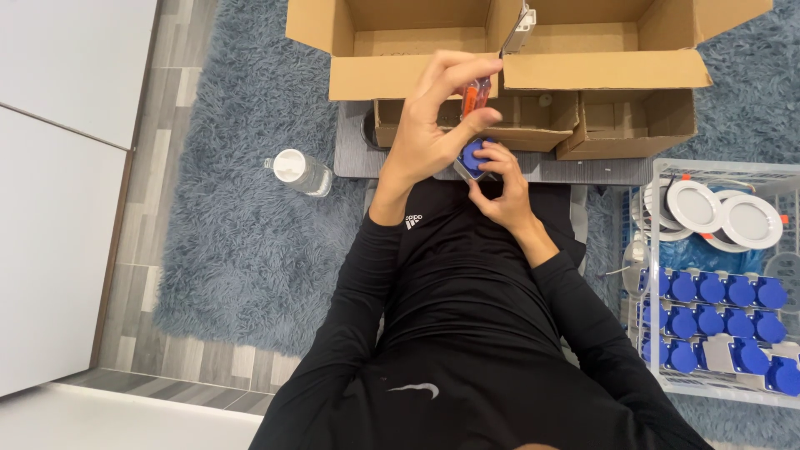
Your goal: Assemble electrical components and LED lights using a screwdriver
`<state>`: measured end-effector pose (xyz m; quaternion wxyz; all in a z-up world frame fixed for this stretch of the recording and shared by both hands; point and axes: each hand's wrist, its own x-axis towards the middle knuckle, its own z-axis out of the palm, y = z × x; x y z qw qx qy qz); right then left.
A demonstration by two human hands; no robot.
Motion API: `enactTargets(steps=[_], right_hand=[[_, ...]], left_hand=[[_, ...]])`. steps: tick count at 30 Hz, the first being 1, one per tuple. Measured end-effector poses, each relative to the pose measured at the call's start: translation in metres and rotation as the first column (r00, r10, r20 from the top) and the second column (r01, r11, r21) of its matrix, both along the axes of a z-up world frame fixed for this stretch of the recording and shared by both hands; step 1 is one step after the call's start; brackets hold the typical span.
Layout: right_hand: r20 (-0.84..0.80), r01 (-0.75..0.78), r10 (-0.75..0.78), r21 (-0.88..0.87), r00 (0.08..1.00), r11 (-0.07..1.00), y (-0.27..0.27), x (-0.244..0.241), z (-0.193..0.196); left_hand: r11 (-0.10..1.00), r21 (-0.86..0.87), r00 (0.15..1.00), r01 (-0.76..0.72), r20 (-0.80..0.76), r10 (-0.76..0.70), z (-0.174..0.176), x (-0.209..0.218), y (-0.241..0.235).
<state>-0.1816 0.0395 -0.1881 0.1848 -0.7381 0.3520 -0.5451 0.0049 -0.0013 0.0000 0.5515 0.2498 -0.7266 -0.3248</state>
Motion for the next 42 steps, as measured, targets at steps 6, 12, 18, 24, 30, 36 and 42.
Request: enactTargets(steps=[6,12,18,24,30,36,42], right_hand=[[0.005,-0.004,0.004,0.008,1.0,1.0,0.001,0.0,0.002],[0.0,-0.001,0.001,0.008,1.0,1.0,0.0,0.0,0.0],[0.002,-0.005,0.005,0.006,1.0,1.0,0.0,0.0,0.002],[0.016,-0.011,0.011,0.004,1.0,1.0,-0.001,0.0,0.002],[0.007,-0.016,0.016,0.005,1.0,1.0,-0.002,-0.001,0.001],[0.013,-0.033,0.032,0.011,0.999,0.999,0.002,-0.002,0.003],[0.008,-0.042,0.042,-0.009,0.999,0.999,-0.005,-0.005,-0.003]], left_hand=[[0.998,0.057,0.998,0.028,-0.056,-0.025,0.004,0.001,0.003],[1.0,0.019,0.999,0.025,-0.021,-0.025,0.0,0.003,0.001],[0.998,0.009,0.998,-0.062,0.003,0.062,0.006,0.004,0.004],[0.996,0.076,0.998,0.057,-0.036,-0.054,0.005,0.007,0.005],[0.999,0.028,0.999,-0.023,-0.026,0.023,0.002,0.005,0.004],[0.997,0.048,0.998,0.058,-0.026,-0.056,-0.01,0.009,0.006],[0.996,-0.037,0.994,-0.085,0.061,0.087,-0.016,0.009,0.002]])
